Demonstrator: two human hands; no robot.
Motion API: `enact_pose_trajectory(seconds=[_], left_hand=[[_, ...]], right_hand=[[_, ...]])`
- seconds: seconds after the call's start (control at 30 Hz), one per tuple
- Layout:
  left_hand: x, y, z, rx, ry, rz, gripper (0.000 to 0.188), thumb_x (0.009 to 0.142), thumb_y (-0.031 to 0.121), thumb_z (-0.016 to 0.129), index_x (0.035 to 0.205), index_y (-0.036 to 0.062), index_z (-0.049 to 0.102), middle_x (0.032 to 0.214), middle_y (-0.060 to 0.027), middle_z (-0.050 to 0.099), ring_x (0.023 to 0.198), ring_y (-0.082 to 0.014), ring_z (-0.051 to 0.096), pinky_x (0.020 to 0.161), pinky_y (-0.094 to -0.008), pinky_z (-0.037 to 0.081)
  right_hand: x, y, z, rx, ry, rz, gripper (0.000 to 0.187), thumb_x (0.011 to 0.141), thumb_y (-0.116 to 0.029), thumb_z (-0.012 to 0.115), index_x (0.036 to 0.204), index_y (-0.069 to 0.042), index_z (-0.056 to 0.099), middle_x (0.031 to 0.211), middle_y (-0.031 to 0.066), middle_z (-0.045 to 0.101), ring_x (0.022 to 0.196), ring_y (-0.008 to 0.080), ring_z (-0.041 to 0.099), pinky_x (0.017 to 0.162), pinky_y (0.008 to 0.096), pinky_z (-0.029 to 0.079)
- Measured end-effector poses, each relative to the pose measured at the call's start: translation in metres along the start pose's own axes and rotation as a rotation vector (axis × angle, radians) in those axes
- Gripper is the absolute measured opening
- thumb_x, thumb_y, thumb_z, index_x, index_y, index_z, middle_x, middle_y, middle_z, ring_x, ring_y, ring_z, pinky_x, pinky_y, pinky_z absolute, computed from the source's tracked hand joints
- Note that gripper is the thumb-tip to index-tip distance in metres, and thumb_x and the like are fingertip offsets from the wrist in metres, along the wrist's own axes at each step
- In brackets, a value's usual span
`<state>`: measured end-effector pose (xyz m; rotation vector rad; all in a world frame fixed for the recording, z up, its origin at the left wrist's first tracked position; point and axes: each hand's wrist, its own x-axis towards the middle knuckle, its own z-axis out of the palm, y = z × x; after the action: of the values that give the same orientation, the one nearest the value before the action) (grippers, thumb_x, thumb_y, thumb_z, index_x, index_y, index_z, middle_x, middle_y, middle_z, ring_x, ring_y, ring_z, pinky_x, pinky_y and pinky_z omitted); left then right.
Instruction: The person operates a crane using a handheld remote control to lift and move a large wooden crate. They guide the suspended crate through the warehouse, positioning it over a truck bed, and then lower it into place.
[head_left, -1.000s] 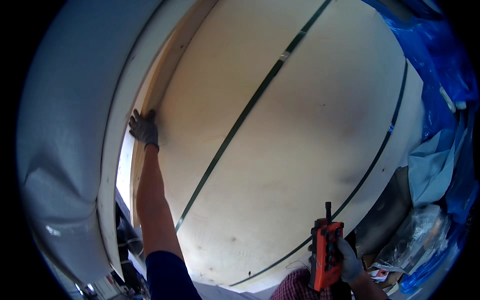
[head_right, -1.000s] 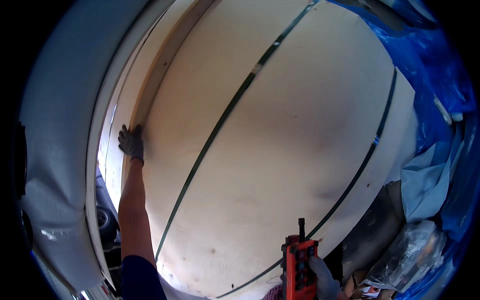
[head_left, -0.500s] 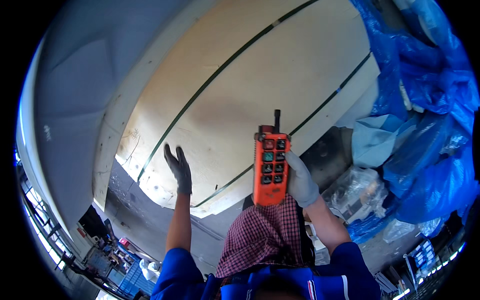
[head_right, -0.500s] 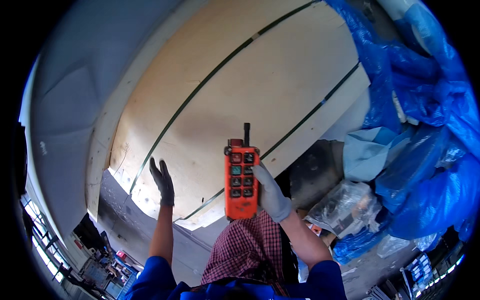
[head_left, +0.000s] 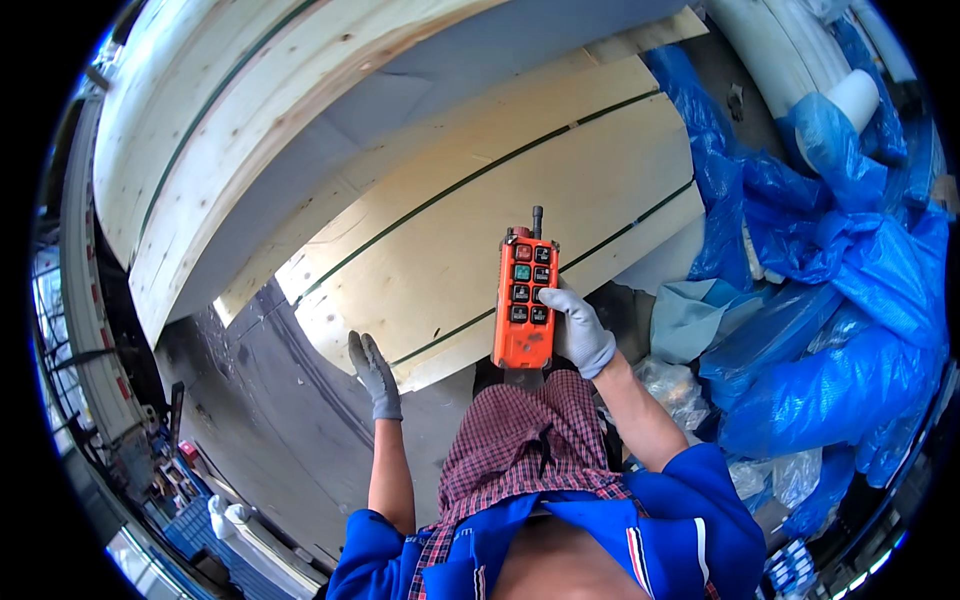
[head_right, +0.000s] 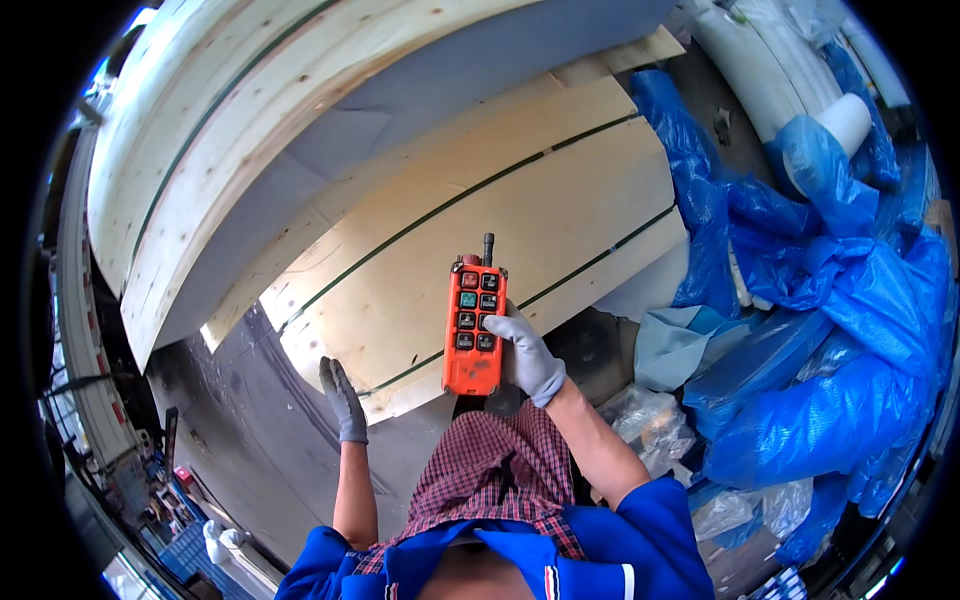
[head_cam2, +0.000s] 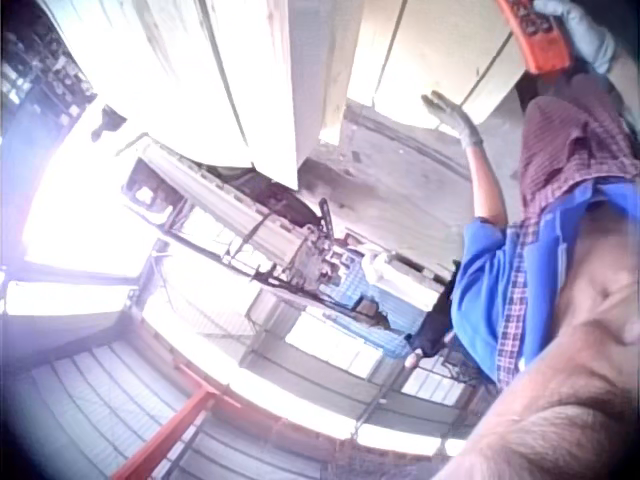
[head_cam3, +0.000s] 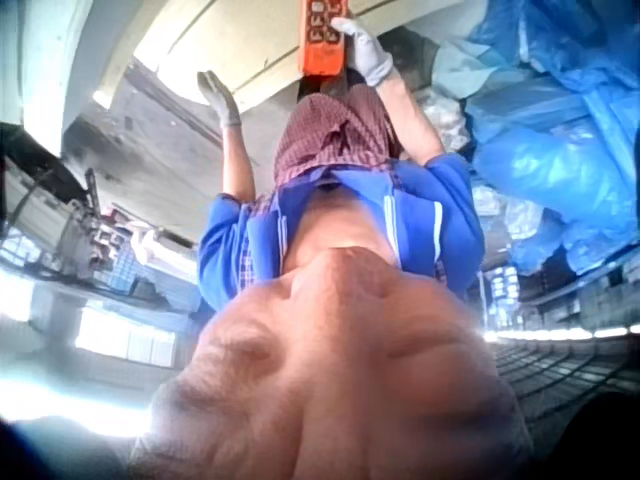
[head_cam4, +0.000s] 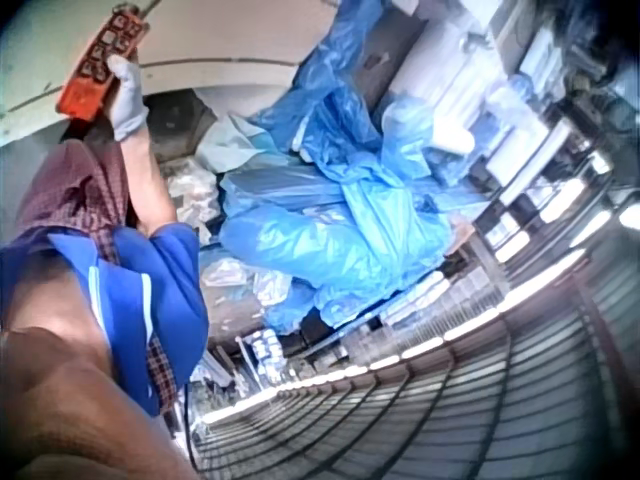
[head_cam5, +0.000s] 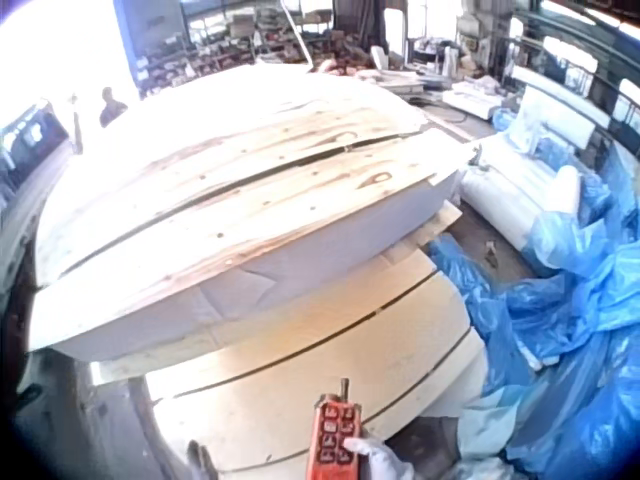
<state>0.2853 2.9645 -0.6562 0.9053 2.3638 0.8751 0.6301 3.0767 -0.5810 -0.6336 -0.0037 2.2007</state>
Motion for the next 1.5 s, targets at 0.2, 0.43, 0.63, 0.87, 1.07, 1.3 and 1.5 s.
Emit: enact_pose_trajectory(seconds=[0.2, 0.43, 0.63, 0.87, 1.07, 1.3, 1.5], left_hand=[[-0.015, 0.013, -0.044, -0.148, 0.069, 0.024, 0.058, 0.099, 0.036, 0.045, 0.137, -0.0078, 0.038, 0.14, -0.0218, 0.042, 0.129, -0.0295, 0.041, 0.109, -0.0359, 0.03], [-0.016, 0.025, -0.077, -0.311, 0.135, 0.029, 0.057, 0.099, 0.036, 0.045, 0.135, -0.0089, 0.039, 0.139, -0.0218, 0.043, 0.128, -0.0291, 0.042, 0.108, -0.036, 0.03], [-0.006, 0.01, -0.098, -0.348, 0.207, 0.018, 0.056, 0.1, 0.034, 0.046, 0.134, -0.0093, 0.04, 0.137, -0.0221, 0.045, 0.127, -0.0287, 0.043, 0.108, -0.036, 0.032], [0.03, 0.044, -0.108, -0.354, 0.3, 0.199, 0.054, 0.097, 0.029, 0.053, 0.134, -0.0081, 0.039, 0.137, -0.0225, 0.043, 0.127, -0.0304, 0.042, 0.108, -0.0377, 0.032], [0.075, 0.139, -0.137, 0.123, 0.435, 0.616, 0.071, 0.086, 0.032, 0.066, 0.138, -0.0048, 0.035, 0.139, -0.0234, 0.04, 0.131, -0.0375, 0.036, 0.109, -0.043, 0.029], [0.132, 0.206, -0.118, 0.654, 0.247, 0.891, 0.097, 0.07, 0.042, 0.075, 0.145, 0.0012, 0.027, 0.15, -0.0214, 0.026, 0.14, -0.0363, 0.023, 0.114, -0.0466, 0.02], [0.183, 0.231, -0.095, 0.756, 0.341, 0.994, 0.092, 0.073, 0.041, 0.071, 0.146, 0.0054, 0.028, 0.151, -0.0173, 0.028, 0.138, -0.0352, 0.028, 0.112, -0.0465, 0.024]], right_hand=[[-0.035, 0.005, 0.07, -0.284, -0.046, -0.045, 0.051, 0.082, -0.014, 0.061, 0.13, -0.005, 0.045, 0.111, 0.0067, 0.059, 0.101, 0.0179, 0.06, 0.092, 0.0341, 0.051], [-0.05, 0.031, 0.098, -0.352, -0.067, -0.023, 0.051, 0.081, -0.006, 0.063, 0.129, -0.009, 0.045, 0.107, 0.0015, 0.058, 0.098, 0.014, 0.06, 0.088, 0.0331, 0.051], [-0.058, 0.049, 0.113, -0.299, -0.111, 0.015, 0.06, 0.082, -0.006, 0.063, 0.137, -0.006, 0.04, 0.114, 0.0037, 0.057, 0.103, 0.016, 0.059, 0.092, 0.0337, 0.049], [-0.059, 0.051, 0.125, -0.393, -0.128, -0.045, 0.052, 0.083, -0.006, 0.065, 0.131, -0.006, 0.045, 0.112, 0.0028, 0.058, 0.101, 0.0151, 0.06, 0.09, 0.0329, 0.05], [-0.057, 0.036, 0.135, -0.379, -0.101, -0.064, 0.045, 0.083, -0.004, 0.062, 0.126, -0.005, 0.049, 0.108, 0.004, 0.06, 0.098, 0.0172, 0.061, 0.088, 0.0341, 0.052], [-0.061, 0.017, 0.125, -0.358, -0.066, -0.106, 0.047, 0.082, -0.006, 0.063, 0.127, -0.003, 0.049, 0.112, 0.0083, 0.061, 0.1, 0.0197, 0.063, 0.091, 0.0352, 0.051], [-0.068, -0.002, 0.101, -0.309, -0.046, -0.148, 0.047, 0.081, -0.002, 0.06, 0.127, -0.004, 0.048, 0.108, 0.005, 0.061, 0.098, 0.0175, 0.062, 0.09, 0.0338, 0.051]])
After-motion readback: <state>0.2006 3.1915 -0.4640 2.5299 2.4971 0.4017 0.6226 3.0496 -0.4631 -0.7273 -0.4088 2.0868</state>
